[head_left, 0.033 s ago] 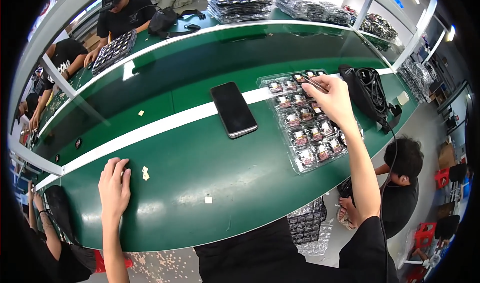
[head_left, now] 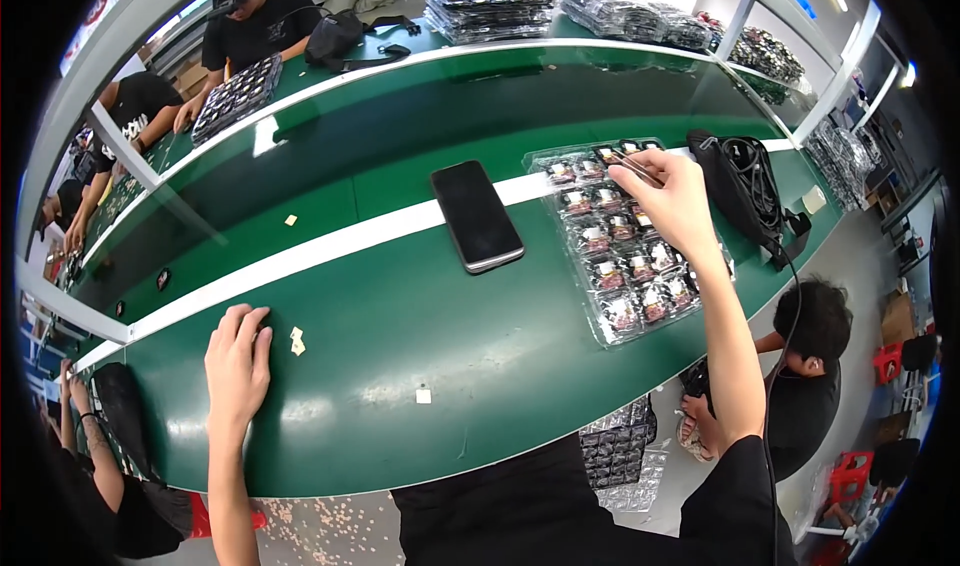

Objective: Assembling small electronic components for a smartwatch-like device using tweezers on a factory line.

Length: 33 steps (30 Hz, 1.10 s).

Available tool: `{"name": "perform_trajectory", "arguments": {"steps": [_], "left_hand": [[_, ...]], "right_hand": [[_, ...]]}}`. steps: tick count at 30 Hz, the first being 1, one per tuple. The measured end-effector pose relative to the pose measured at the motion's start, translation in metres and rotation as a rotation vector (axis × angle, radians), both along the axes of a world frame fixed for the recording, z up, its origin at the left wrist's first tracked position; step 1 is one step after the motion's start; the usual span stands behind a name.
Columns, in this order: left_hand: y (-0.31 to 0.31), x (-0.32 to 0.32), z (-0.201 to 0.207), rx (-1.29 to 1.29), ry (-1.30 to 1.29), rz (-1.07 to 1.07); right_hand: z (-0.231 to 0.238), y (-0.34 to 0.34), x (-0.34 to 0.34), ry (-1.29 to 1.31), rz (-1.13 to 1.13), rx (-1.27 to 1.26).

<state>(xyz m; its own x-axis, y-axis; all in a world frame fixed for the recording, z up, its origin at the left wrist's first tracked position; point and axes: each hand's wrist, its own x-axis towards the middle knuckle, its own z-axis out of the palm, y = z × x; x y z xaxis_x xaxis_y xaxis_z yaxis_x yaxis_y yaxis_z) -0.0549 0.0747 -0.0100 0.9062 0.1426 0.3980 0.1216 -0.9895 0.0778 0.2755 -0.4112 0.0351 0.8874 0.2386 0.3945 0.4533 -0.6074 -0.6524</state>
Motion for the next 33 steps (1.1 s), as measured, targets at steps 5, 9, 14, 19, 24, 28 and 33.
{"name": "perform_trajectory", "arguments": {"steps": [5,9,14,19,24,28,33], "left_hand": [[-0.028,0.037,0.008,-0.029,-0.001,-0.088],[-0.069,0.048,0.015,-0.21,0.031,-0.245],[-0.104,0.065,0.002,-0.526,0.203,-0.47],[-0.098,0.064,-0.004,-0.597,0.162,-0.498],[-0.087,0.062,-0.007,-0.705,0.194,-0.561],[-0.084,0.061,-0.005,-0.593,0.056,-0.511],[-0.095,0.066,-0.004,-0.459,0.074,-0.328]], "right_hand": [[0.01,0.041,-0.051,0.065,0.206,0.201],[0.008,0.088,-0.095,0.302,0.43,0.295],[-0.01,0.129,-0.122,0.455,0.626,0.193],[-0.032,0.144,-0.136,0.572,0.698,0.19],[-0.06,0.147,-0.139,0.584,0.667,0.212],[-0.06,0.148,-0.142,0.663,0.623,0.3],[-0.055,0.148,-0.143,0.675,0.591,0.292]]}}
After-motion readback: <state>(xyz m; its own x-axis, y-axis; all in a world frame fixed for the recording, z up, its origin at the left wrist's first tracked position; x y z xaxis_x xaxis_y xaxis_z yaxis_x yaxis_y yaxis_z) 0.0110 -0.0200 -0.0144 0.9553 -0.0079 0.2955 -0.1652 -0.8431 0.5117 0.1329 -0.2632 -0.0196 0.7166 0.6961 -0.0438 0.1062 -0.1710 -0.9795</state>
